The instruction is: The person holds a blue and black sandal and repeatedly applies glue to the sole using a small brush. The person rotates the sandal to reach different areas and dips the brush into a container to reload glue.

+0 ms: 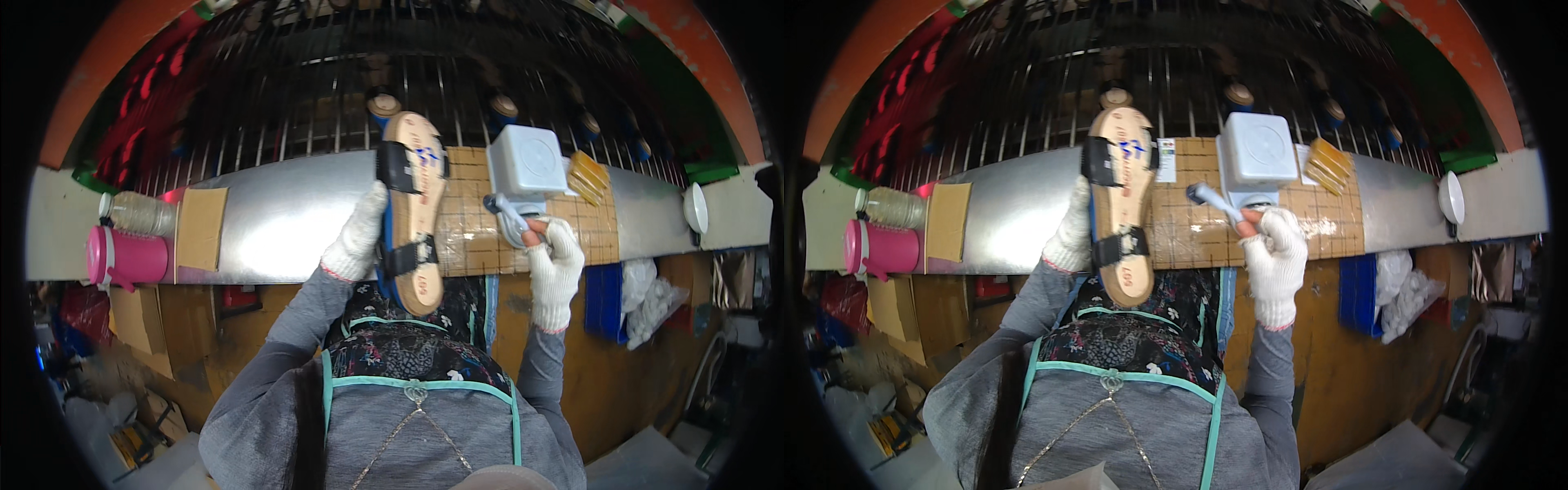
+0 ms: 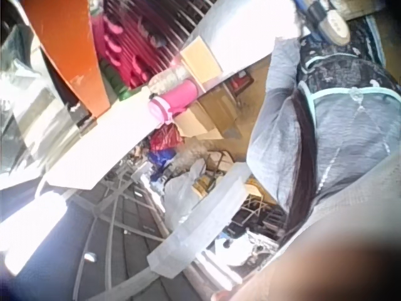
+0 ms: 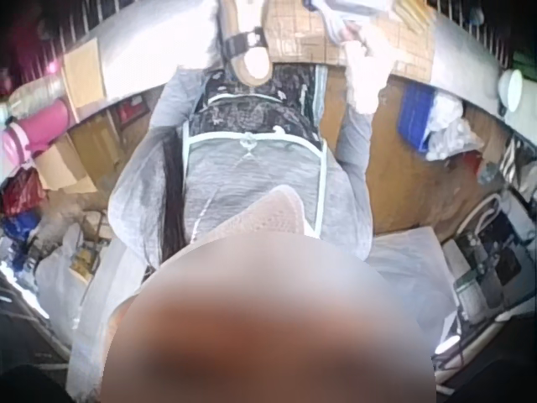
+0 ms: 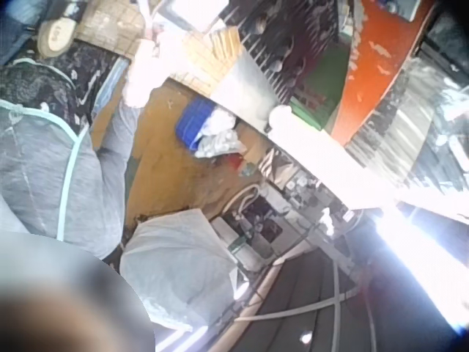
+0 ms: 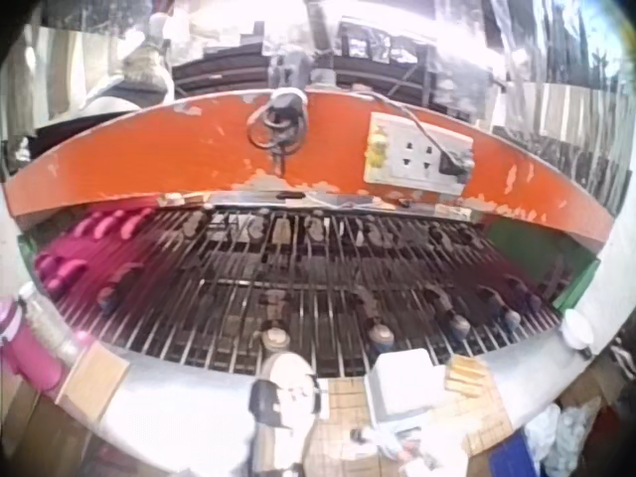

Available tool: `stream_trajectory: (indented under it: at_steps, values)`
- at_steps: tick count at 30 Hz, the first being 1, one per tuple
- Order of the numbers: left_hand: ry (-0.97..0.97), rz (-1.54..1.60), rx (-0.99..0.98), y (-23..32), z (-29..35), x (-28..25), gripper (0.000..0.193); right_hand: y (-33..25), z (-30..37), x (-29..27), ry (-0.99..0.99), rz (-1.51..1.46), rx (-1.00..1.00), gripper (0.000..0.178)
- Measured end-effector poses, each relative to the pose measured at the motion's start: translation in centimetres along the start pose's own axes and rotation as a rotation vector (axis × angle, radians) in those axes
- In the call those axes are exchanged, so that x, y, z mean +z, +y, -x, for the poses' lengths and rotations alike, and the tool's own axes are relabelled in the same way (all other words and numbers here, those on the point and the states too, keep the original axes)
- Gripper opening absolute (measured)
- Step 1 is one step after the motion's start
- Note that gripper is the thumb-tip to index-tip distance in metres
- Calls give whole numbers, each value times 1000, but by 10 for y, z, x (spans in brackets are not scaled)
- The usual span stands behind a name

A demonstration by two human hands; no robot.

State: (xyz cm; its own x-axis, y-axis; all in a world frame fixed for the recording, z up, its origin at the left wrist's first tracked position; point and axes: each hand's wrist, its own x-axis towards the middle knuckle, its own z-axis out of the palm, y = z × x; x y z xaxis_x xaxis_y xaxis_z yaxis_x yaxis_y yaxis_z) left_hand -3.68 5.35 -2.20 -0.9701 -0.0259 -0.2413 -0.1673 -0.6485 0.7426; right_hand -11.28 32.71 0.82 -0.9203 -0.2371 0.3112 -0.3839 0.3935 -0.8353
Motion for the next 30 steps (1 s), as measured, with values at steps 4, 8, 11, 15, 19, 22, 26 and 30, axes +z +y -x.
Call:
stream_trajectory:
  at_steps: [4, 8, 11, 15, 19, 22, 26, 30]
  values:
    - [-65, -141, 43, 8, 0, 5, 97, -39, -4, 26, -32, 38, -205, 19]
    - [-42, -257, 107, 7, 5, -1, 87, -49, -6, 39, -122, 14, -83, 19]
    - [-40, -324, 182, 5, 6, -5, 90, -48, -12, 50, -72, 41, -150, 18]
    - [-38, -381, 130, 9, 10, -8, 99, -46, -23, 57, -40, 118, -228, 17]
    - [-66, -416, 143, 15, 13, -7, 102, -48, -34, 59, -22, 160, -289, 16]
    - [-66, -434, 131, 19, 15, -4, 103, -50, -41, 61, 6, 155, -308, 16]
    - [-64, -379, 131, 19, 15, -2, 101, -49, -48, 57, -21, 139, -370, 17]
    - [-98, -357, 117, 18, 9, -7, 92, -45, -47, 50, -90, 152, -383, 19]
